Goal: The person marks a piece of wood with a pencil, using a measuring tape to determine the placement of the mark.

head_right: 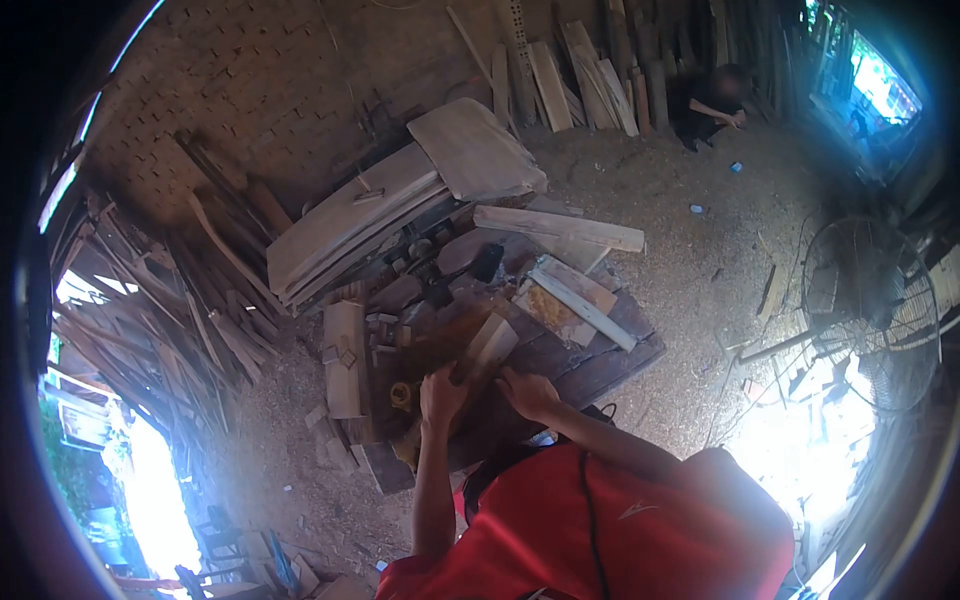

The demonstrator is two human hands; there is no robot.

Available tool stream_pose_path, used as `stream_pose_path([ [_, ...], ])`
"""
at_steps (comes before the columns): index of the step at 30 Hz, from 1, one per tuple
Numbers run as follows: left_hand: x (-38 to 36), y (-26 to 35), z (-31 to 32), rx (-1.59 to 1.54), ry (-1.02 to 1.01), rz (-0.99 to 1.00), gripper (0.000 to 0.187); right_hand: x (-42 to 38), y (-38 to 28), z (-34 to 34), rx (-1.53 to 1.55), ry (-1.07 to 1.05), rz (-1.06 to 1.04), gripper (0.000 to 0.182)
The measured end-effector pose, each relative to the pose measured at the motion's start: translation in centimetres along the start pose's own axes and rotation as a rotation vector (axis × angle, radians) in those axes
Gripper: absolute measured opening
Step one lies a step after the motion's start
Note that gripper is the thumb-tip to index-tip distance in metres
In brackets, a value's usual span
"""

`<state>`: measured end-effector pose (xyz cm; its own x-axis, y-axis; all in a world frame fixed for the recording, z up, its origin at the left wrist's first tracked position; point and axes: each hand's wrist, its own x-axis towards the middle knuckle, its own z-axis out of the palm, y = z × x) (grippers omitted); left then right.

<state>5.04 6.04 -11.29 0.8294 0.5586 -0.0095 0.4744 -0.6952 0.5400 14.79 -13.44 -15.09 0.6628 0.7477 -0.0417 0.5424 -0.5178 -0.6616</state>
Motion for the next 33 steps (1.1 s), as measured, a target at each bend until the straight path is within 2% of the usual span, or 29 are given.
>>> stream_pose_path([
  [3,0.0,-0.6,0.2,0.006,0.026,0.024,0.057,-2.3,4.3,3.1,0.018,0.047,-0.066,0.033],
  [5,0.3,-0.6,0.0,0.011,0.042,0.027,0.057,-3.5,5.1,3.0,0.014,0.021,-0.039,0.033],
  [9,0.3,0.2,-0.2,-0.013,0.021,-0.010,0.057,-0.5,2.0,0.7,-0.004,-0.027,0.007,0.035],
  [12,0.6,-1.4,0.6,-0.026,0.040,0.028,0.056,-0.6,1.9,0.4,0.029,-0.027,0.006,0.035],
  [15,0.9,-1.8,0.7,-0.023,0.055,0.036,0.053,-3.8,4.5,1.9,0.033,0.004,0.005,0.033],
  [21,-0.4,0.7,0.5,0.020,0.033,-0.006,0.053,-0.3,1.7,0.7,0.080,-0.034,0.003,0.031],
  [27,0.8,-1.1,1.1,0.009,0.063,0.047,0.052,-4.0,5.6,2.7,0.077,0.006,0.026,0.030],
  [30,0.0,-0.5,1.1,0.003,0.040,0.037,0.051,-0.8,1.4,0.6,0.046,-0.033,0.033,0.031],
  [33,0.2,-0.4,0.7,0.000,0.027,0.038,0.052,-0.5,0.7,-0.4,0.036,-0.037,0.048,0.031],
])
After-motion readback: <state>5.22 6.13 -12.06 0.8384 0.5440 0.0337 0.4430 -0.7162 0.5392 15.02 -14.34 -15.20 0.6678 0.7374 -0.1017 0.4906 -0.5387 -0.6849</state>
